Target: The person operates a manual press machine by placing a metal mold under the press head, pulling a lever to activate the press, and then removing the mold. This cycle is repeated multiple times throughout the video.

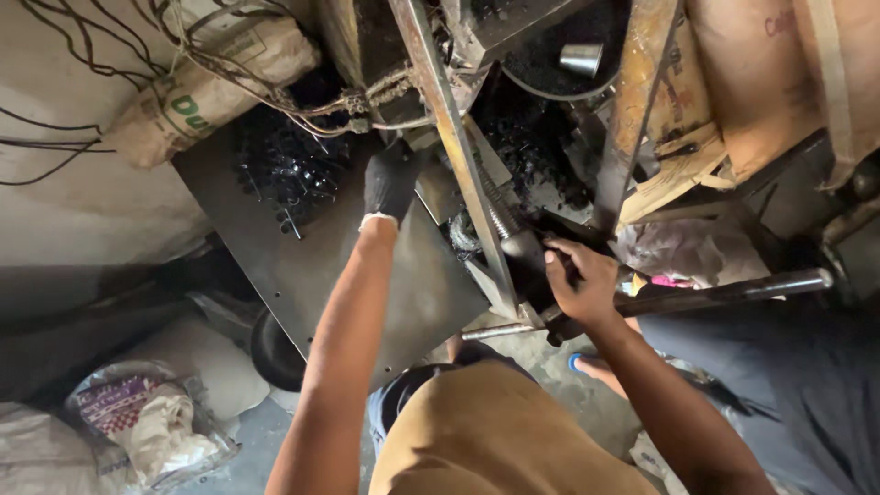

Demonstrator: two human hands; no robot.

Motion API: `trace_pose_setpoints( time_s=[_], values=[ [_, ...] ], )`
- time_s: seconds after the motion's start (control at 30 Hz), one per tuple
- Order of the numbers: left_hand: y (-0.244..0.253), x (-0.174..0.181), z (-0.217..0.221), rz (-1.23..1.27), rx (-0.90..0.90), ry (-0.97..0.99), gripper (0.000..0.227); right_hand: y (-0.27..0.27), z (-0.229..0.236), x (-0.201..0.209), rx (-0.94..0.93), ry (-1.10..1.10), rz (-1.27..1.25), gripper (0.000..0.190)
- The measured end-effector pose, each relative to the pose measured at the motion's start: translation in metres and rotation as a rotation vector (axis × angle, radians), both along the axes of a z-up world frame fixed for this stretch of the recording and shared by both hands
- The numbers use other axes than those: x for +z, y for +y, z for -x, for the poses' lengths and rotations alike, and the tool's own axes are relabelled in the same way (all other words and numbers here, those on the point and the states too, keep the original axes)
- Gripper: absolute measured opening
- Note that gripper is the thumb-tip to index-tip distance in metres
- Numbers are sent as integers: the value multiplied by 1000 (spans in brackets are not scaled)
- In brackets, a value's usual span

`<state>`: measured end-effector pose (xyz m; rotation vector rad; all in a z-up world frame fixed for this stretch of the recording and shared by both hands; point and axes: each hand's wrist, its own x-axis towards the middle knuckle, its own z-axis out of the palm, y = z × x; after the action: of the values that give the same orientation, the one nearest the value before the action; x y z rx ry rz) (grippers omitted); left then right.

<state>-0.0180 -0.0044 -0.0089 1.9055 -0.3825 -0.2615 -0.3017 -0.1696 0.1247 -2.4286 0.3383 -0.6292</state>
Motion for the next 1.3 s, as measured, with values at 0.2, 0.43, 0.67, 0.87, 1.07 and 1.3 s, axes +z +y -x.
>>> trace_pose_setpoints(
  time_s=[0.2, 0.43, 0.67, 0.87, 1.07, 1.3],
  values=[
    [-22, -29, -8, 60, 37, -105, 39, 3, 0, 2, -78, 17, -44, 16],
    [-17, -40, 4, 643, -49, 246, 42, 2, 1, -1, -17, -73, -79, 16],
    [73, -58, 158, 237, -428, 47, 22, -4, 51, 15, 90, -324, -640, 28],
    [165, -38, 281, 460, -348, 944, 37, -74, 140, 48, 143, -438, 197, 30],
    [192, 15, 286, 424, 500, 633, 37, -172, 143, -46, 213, -165, 597, 45],
    [177, 24, 292, 320, 514, 471, 35, -84, 132, -207, 84, 651, -732, 42]
  ],
)
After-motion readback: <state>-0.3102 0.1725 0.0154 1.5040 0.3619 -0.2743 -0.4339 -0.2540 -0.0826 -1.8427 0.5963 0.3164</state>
